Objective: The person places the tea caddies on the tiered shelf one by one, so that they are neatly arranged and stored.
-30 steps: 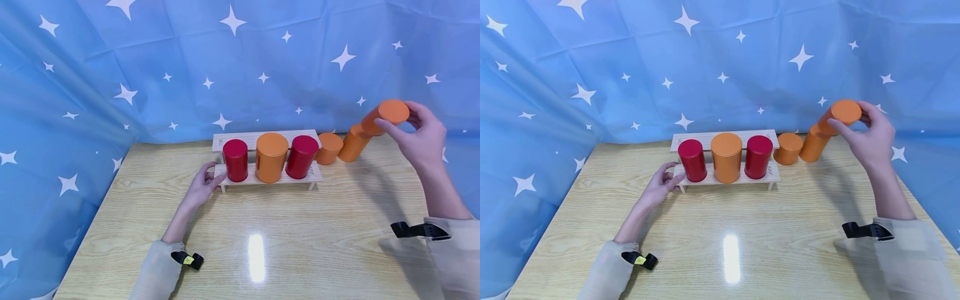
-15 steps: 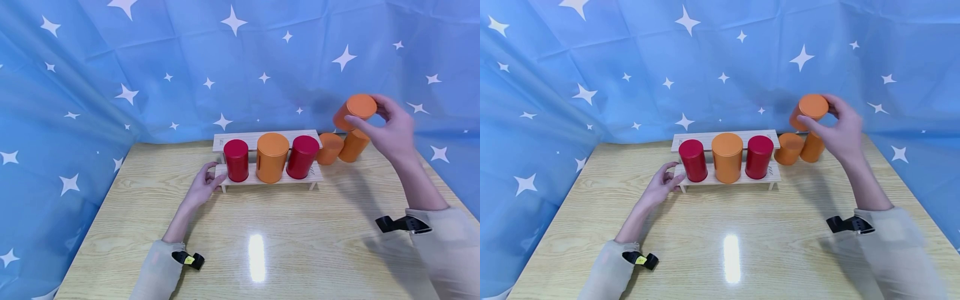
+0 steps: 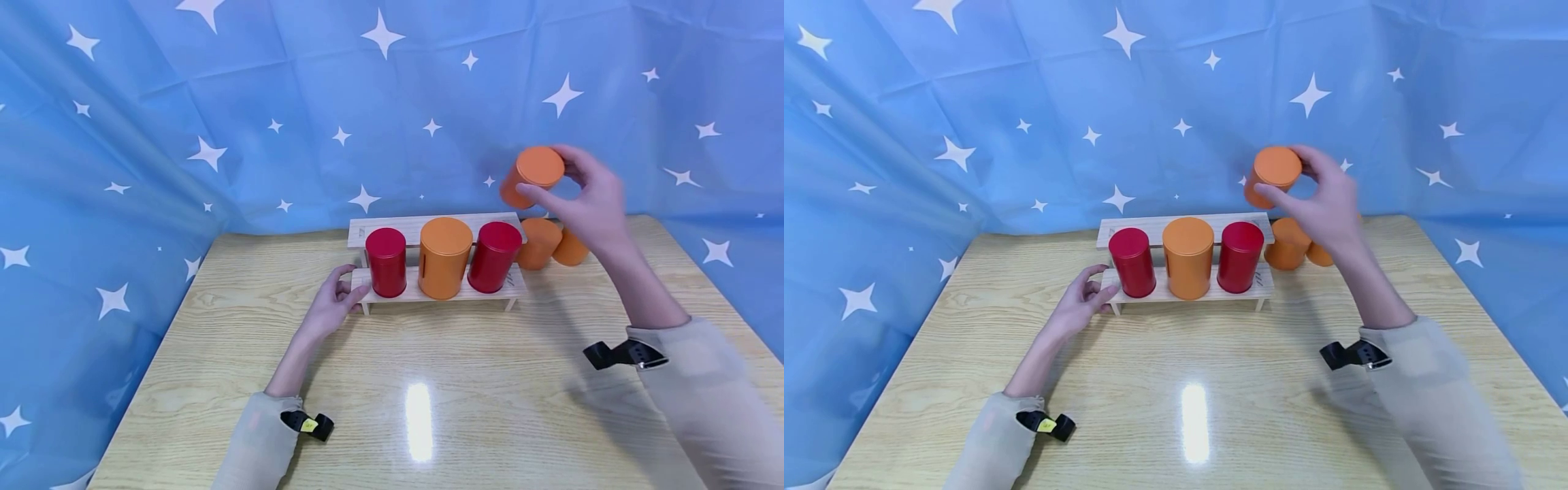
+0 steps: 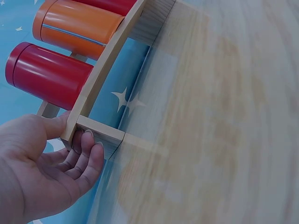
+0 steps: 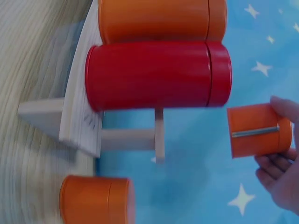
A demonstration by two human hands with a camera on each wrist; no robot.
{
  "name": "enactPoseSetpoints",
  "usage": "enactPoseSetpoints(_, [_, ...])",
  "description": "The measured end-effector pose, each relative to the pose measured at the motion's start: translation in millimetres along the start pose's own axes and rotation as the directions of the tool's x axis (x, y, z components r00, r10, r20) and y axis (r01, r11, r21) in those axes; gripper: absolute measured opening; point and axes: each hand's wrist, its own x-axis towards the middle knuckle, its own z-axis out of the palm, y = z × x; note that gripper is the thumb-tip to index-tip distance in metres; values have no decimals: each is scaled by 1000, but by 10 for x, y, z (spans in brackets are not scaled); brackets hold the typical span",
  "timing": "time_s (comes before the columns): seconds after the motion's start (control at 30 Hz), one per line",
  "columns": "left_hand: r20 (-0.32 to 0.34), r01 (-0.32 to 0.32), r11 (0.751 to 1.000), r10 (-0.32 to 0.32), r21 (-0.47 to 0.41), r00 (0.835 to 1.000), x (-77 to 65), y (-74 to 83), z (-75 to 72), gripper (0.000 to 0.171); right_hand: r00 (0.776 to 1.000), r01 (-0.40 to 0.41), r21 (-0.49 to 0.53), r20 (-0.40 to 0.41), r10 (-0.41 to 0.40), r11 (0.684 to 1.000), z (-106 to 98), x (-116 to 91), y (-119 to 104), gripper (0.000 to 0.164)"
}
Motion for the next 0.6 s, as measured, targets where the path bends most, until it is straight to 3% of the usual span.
enactPoseSetpoints(0.23, [-12,-24,1000,24,17,1000,12,-58,-2,64,998,32,35,57,-34,999,269,45,-110,58])
enactPoseSetpoints(0.6, [-19,-40,999,41,12,999,9,-48,1,60,985,86,2,147,-86,996,650,68,-296,59])
